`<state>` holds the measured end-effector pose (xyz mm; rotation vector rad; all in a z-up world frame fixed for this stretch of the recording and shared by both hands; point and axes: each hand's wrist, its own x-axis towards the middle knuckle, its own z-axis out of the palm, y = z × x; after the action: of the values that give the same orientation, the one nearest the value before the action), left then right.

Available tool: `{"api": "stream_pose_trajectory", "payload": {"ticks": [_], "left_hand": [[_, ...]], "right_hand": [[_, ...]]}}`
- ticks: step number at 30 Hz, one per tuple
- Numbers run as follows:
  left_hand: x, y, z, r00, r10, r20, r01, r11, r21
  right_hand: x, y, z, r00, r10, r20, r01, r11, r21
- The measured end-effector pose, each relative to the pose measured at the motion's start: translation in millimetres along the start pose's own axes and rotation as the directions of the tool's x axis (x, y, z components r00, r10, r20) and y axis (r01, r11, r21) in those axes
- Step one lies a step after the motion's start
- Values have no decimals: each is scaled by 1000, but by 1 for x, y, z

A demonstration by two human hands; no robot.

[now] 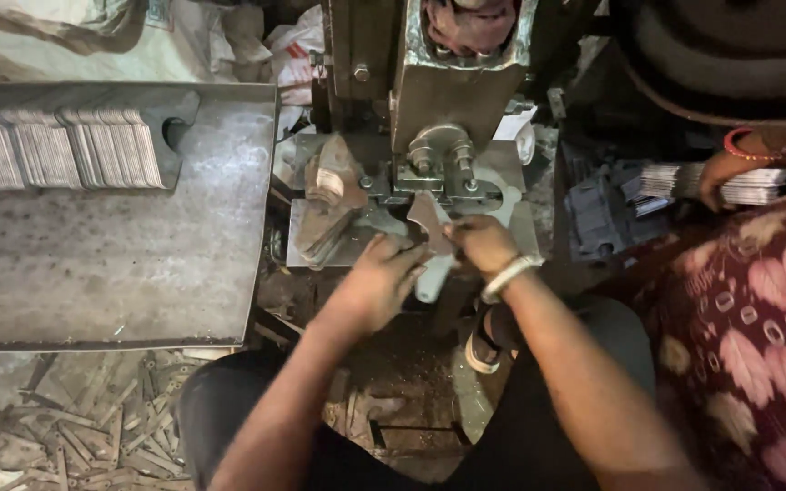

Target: Operating a stamping machine to punch holes or shapes into metal parts.

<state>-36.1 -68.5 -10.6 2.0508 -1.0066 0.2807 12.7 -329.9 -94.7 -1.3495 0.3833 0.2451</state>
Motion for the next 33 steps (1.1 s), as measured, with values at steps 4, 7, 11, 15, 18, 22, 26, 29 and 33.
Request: {"api": "stream_pose_trajectory", "payload": {"ticks": [4,7,11,15,18,22,26,29,33], "left_hand": [[-1,0,44,997,-71,-33,75,990,117],[1,-3,65,986,-124,-109,145,966,216],[1,-3,79,984,-131,-117,157,955,251],[-3,-4,80,989,-95,-113,126,941,314],[0,-9,78,998,-27,-58,49,900,433],[-2,-6,80,990,-99,-96,122,951,284],[0,-7,74,987,-85,-138,125,942,313],[-2,-5,73,988,-77,-136,115,947,299],[0,-8,76,990,-74,-120,110,937,332]], "right_hand": [[-51,-58,-25,907,-418,-55,144,430,-891],[-39,-70,-59,847,-510,-149,57,365,-929],[18,-39,-119,776,-578,-252,46,451,-891],[36,-61,-96,808,-567,-157,25,299,-954],[95,-32,-109,769,-612,-187,-88,188,-978],[69,-32,-94,728,-665,-168,2,247,-969],[19,-59,-55,597,-777,-199,137,343,-929],[-39,-70,-11,689,-723,-51,294,343,-892],[-72,-58,24,737,-579,347,534,184,-825]]}}
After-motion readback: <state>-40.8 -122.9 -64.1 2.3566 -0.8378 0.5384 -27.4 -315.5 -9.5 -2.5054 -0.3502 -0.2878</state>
